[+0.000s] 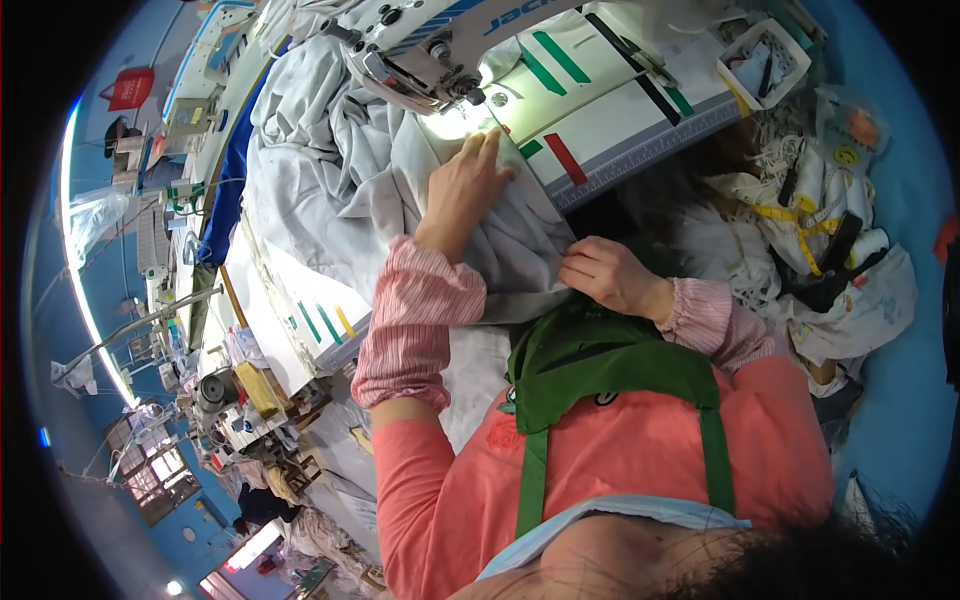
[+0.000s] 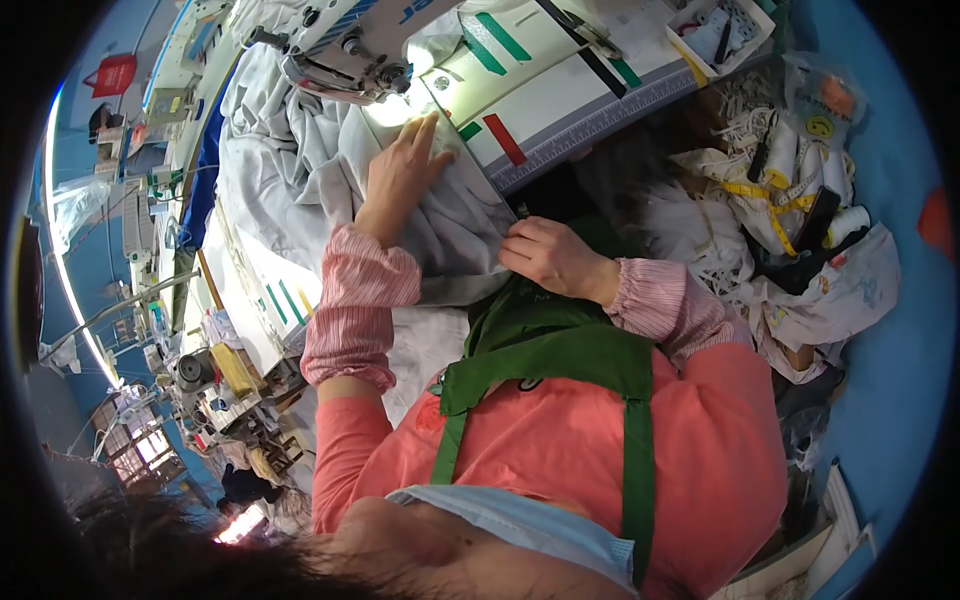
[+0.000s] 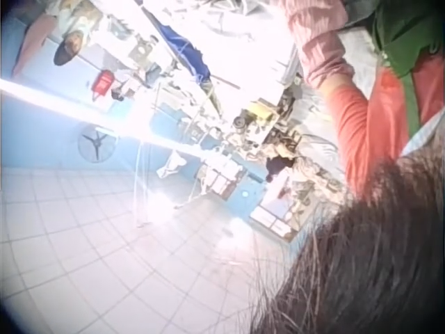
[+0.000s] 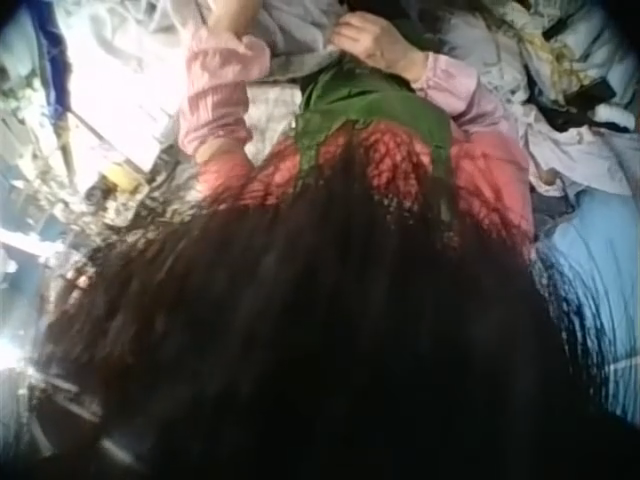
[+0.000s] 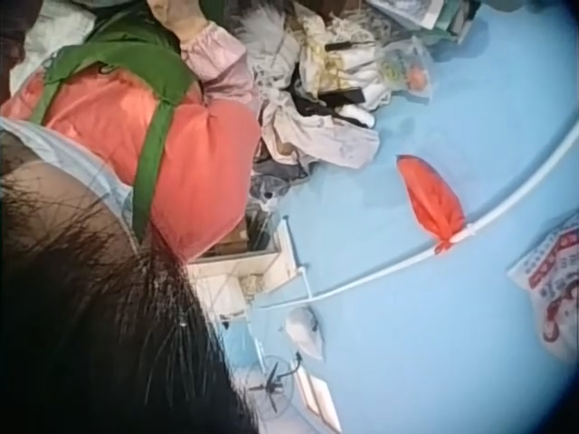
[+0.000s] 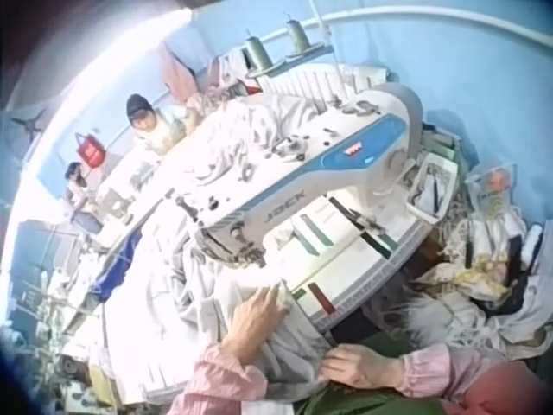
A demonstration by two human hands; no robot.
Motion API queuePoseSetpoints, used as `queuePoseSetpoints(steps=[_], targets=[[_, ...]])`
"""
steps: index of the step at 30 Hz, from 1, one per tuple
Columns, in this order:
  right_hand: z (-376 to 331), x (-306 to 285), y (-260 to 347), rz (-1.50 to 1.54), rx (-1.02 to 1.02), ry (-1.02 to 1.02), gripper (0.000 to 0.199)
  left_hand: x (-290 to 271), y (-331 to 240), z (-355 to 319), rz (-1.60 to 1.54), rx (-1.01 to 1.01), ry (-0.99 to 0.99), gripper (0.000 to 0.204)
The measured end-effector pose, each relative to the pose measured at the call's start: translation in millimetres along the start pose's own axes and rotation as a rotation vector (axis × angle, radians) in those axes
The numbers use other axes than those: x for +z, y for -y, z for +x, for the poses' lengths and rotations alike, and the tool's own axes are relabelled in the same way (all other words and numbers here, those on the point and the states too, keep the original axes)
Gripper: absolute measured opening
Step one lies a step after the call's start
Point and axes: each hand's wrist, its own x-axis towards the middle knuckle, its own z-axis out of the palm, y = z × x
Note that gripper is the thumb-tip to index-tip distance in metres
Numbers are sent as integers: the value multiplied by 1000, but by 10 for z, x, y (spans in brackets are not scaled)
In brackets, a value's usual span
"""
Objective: Sewing and assembling pillowcases using an industrial sewing machine.
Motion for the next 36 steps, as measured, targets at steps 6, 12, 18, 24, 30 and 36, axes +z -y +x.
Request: queuePoseSetpoints(steps=[6, 12, 18, 24, 30, 36], targets=[[19, 17, 1, -7, 25, 3, 17, 78, 119, -142, 42, 8, -126, 56], [77, 18, -1, 4, 55, -2, 18, 101, 169, -113, 12, 24, -167, 51], [239, 44, -126, -6, 79, -59, 21, 138, 397, 37, 15, 50, -194, 48], [420, 81, -203, -13, 77, -109, 24, 137, 686, 228, -13, 42, -234, 44], [485, 61, -245, 6, 92, -110, 27, 163, 770, 275, 43, 52, -244, 42], [622, 81, -312, 0, 104, -120, 27, 192, 1063, 439, 39, 48, -202, 42]])
